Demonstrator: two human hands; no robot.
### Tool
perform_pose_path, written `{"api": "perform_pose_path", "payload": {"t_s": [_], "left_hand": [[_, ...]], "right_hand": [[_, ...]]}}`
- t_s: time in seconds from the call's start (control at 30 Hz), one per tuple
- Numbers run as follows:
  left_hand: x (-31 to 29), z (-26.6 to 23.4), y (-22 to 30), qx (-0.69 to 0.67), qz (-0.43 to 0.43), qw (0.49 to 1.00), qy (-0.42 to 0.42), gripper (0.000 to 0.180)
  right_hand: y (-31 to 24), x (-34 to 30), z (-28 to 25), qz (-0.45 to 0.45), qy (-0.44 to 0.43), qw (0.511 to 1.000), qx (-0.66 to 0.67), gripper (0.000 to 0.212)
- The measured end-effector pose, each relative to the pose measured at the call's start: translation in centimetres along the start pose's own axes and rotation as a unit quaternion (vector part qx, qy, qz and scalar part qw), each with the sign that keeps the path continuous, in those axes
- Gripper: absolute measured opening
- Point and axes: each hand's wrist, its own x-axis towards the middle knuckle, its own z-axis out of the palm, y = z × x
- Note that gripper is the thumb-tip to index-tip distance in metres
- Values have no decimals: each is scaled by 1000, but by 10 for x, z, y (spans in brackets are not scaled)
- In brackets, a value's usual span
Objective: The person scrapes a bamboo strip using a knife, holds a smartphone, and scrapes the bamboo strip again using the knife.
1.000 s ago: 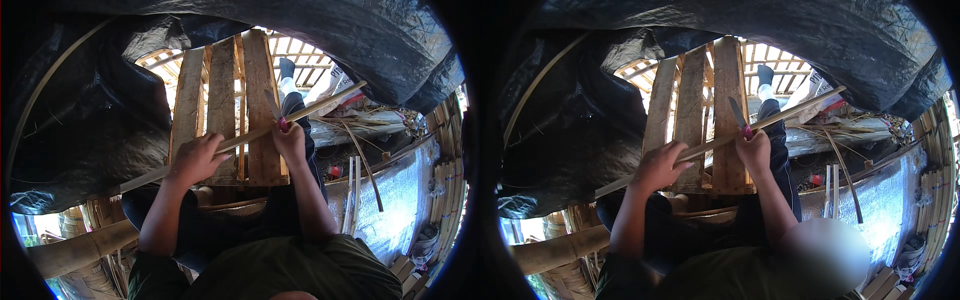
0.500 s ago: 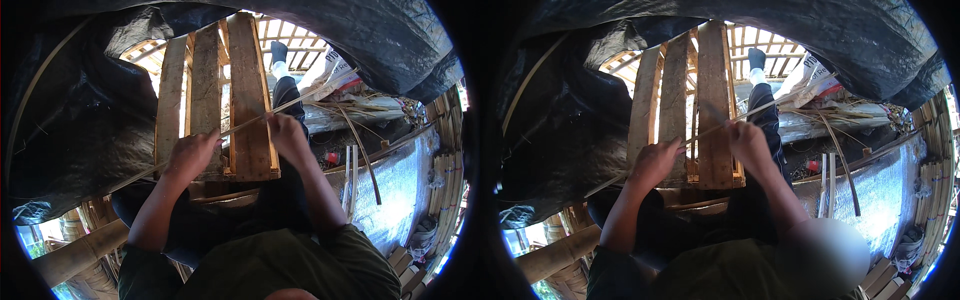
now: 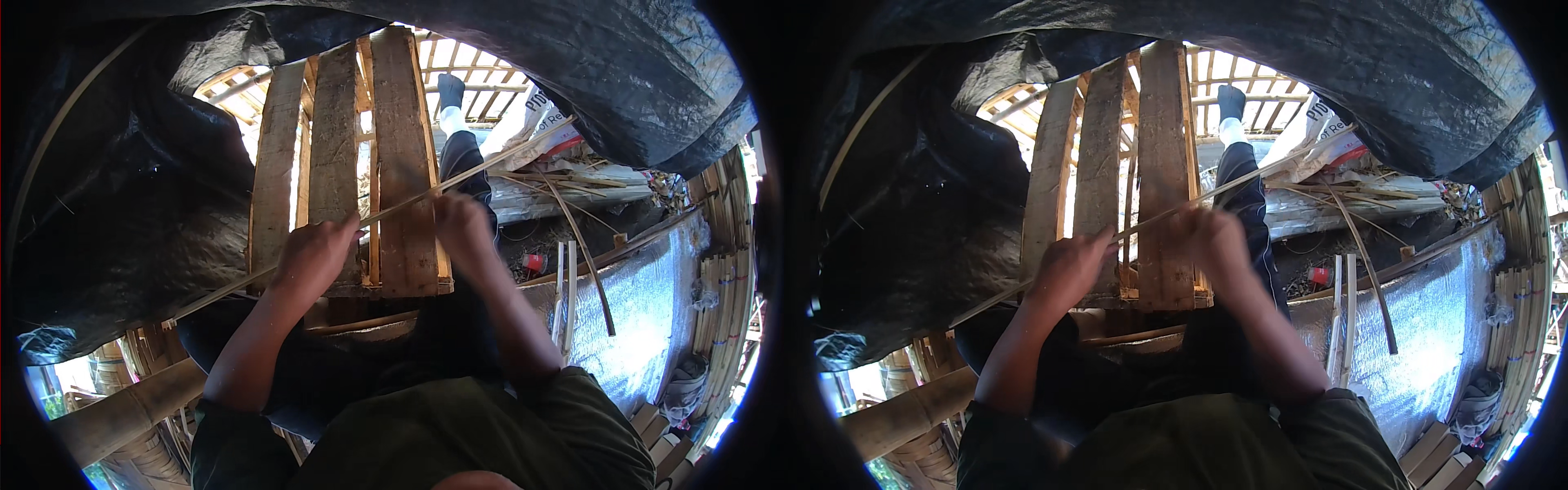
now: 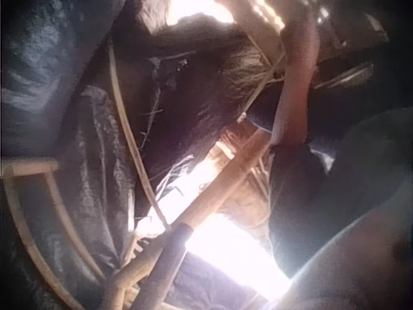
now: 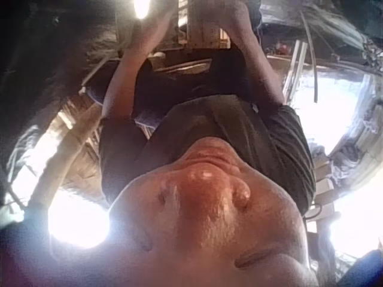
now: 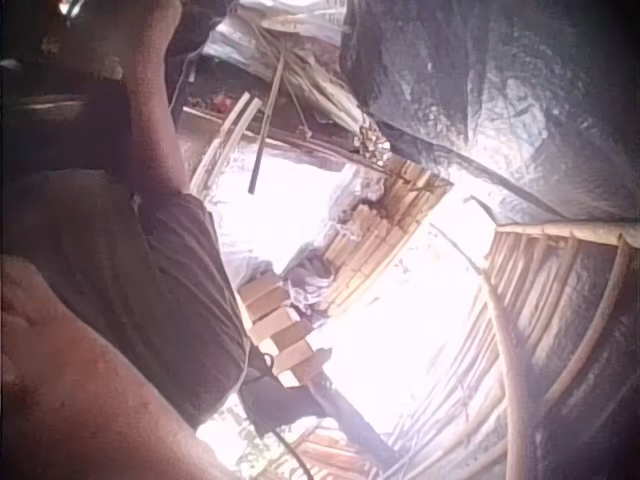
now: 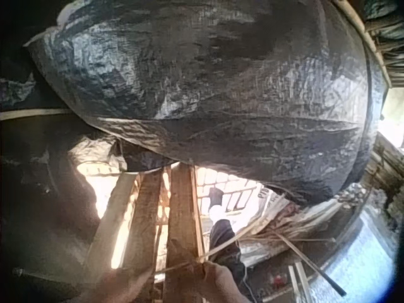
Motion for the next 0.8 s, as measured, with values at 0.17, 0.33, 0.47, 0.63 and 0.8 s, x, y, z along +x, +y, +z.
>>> {"api": "perform_pose_path", "payload": {"t_s": [0.17, 0.33, 0.47, 0.63, 0.8], "left_hand": [[-4, 5, -9, -6, -6, 1000, 19, 21], [-4, 3, -2, -9, -8, 999, 35, 20], [-7, 4, -7, -17, -17, 999, 23, 18], [-9, 2, -3, -35, -9, 999, 34, 13], [-10, 9, -2, -40, -18, 998, 48, 18]], "right_hand": [[-5, 19, -24, 98, -4, 995, -35, 41], [-2, -1, 2, -21, 24, 995, -95, 42], [-2, 24, -22, 104, -11, 991, -86, 43], [-19, 2, 1, -15, -1, 997, -82, 50], [1, 32, -25, 142, 12, 984, -111, 52]]}}
